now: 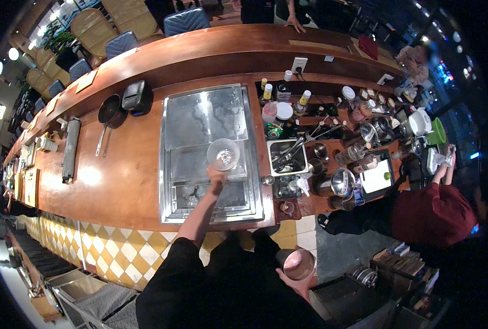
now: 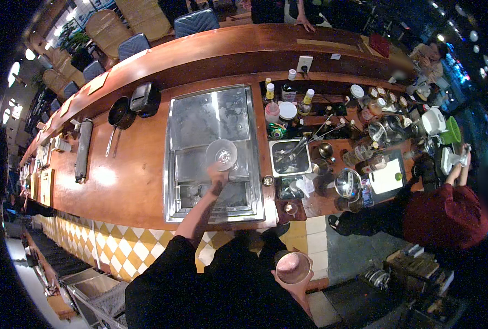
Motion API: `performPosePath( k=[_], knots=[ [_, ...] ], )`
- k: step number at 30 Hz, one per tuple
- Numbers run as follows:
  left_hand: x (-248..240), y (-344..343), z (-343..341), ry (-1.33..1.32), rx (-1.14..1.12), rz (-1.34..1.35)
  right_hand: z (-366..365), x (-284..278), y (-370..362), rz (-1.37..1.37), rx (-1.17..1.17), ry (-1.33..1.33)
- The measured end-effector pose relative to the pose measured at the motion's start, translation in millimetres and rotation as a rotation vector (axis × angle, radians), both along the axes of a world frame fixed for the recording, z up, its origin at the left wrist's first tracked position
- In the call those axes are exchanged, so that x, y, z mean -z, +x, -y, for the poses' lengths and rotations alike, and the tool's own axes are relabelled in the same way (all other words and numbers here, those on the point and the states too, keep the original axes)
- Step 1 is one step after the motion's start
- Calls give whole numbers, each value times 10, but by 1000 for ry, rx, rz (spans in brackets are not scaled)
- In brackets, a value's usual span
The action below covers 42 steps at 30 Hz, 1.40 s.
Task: The person prepares a pink drink by pouring a liquid from a shaker into a glass, adds ice, and stirs it. They then wash the shaker and other tools in the sink before returning to the bar area.
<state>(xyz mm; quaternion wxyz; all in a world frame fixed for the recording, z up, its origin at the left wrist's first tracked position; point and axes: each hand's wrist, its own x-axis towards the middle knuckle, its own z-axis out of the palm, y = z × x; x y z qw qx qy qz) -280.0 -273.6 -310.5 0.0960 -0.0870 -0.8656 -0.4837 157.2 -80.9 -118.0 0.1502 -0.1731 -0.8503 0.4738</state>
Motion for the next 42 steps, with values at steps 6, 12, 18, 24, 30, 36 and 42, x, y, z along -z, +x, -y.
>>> performPosePath(
  k=[6,12,18,24,30,36,42],
  knots=[
    [197,-271,-142,-24,-73,99,481,-291,-41,45,3,-63],
    [63,-285,-85,16,33,43,1081,-214,-130,-123,192,-166],
    [-737,152,301,-47,175,-77,1181,-421,-464,-112,265,-148],
    [-2182,1479,845,92,928,272,899,-785,-978,-205,124,-51],
    [-3044,1921,448,100,945,84,953,-1099,-1485,-359,-127,51],
    [-2976,1888,422,248,740,195,629,-1276,-1259,-118,-116,-17],
    [-2694,1992,37,231,624,166,-256,-508,-115,710,150,190]
  ],
)
